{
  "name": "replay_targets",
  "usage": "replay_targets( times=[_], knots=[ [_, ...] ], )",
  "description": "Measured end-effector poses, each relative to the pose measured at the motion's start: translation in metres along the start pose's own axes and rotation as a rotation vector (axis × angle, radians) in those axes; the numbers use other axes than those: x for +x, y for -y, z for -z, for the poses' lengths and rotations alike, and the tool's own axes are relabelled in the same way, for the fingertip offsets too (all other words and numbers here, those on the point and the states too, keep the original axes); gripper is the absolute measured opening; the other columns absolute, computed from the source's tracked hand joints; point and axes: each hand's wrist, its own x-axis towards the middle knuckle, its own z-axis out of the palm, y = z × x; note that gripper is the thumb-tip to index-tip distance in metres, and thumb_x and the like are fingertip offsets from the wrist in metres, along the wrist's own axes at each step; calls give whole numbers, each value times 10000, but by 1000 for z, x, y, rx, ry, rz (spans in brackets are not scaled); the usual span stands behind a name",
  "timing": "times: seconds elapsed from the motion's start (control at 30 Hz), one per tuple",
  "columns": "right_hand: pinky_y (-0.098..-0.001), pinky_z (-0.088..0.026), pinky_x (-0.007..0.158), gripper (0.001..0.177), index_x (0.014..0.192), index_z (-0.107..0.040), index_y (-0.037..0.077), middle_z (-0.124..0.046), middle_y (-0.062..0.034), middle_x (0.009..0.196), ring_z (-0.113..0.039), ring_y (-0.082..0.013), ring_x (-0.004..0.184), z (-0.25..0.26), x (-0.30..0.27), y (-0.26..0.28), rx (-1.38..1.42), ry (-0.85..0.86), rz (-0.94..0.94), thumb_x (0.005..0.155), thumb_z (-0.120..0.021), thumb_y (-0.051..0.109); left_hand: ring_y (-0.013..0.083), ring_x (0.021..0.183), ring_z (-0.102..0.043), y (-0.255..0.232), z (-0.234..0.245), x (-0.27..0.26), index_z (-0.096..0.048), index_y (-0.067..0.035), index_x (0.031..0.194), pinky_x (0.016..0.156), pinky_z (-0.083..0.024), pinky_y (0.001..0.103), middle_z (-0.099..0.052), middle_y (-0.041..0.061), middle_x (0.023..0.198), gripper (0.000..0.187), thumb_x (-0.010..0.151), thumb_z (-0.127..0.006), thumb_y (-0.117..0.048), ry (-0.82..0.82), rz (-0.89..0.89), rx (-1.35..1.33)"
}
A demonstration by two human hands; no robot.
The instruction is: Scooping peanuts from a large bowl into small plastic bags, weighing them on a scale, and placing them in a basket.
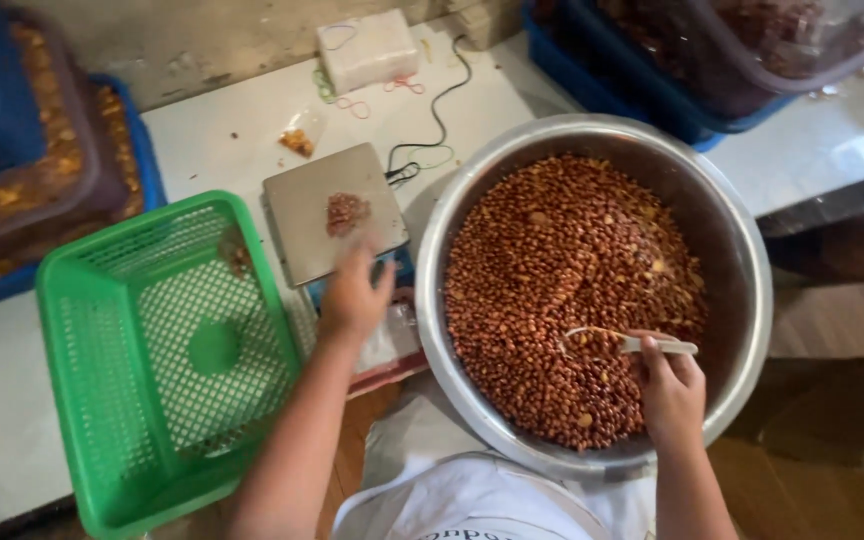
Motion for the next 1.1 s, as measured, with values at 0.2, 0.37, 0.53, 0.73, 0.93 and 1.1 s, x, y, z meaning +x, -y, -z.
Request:
replay_targets(
  times=[0.2,0.37,0.53,0.73,0.93,1.1],
  knots=[
    [-240,-450,689,218,1156,-712,30,-633,-55,901,-552,-118,782,-6,-1,8,2,-14,-58,1107,-570,187,330,1432,-422,-6,6,-94,-544,-337,1435,1087,-399,566,-433,55,1576,702,793,-731,-123,729,271,386],
    [-251,-488,744,203,1145,-704,23,-648,-74,956,-575,-135,837,-11,-4,17,57,9,-47,1104,-571,170,382,1094,-632,11,0,-107,-663,-163,1304,830,-520,528,-659,145,1259,468,842,-691,-93,443,67,253],
    [-201,-464,617,190,1145,-714,-11,-534,-80,778,-527,-105,691,-25,-12,29,171,-34,165,1083,-609,134,296,1059,-721,-7,5,-69,-726,-161,1067,912,-593,471,-777,88,1053,167,974,-592,-130,181,424,-79],
    [-205,-469,611,171,1107,-720,-15,-567,-74,805,-557,-101,715,-31,-19,62,192,-23,150,1048,-613,105,211,914,-742,-148,49,-19,-661,-96,977,814,-633,332,-749,113,999,112,976,-668,-208,-65,654,-1256],
    [-254,-479,607,170,1121,-718,-54,-555,-120,740,-502,-137,660,-37,-28,114,37,22,305,1073,-595,54,231,969,-758,-177,-7,-54,-671,-98,1027,829,-647,342,-753,79,1037,161,923,-774,-166,574,207,-966],
    [-355,-576,696,157,1048,-807,106,-765,-88,851,-733,-271,719,-40,-30,115,-437,257,710,947,-688,100,358,1033,-731,-174,-35,-62,-644,-24,1139,847,-608,454,-756,179,1060,475,817,-860,-298,669,191,-804]
  ],
)
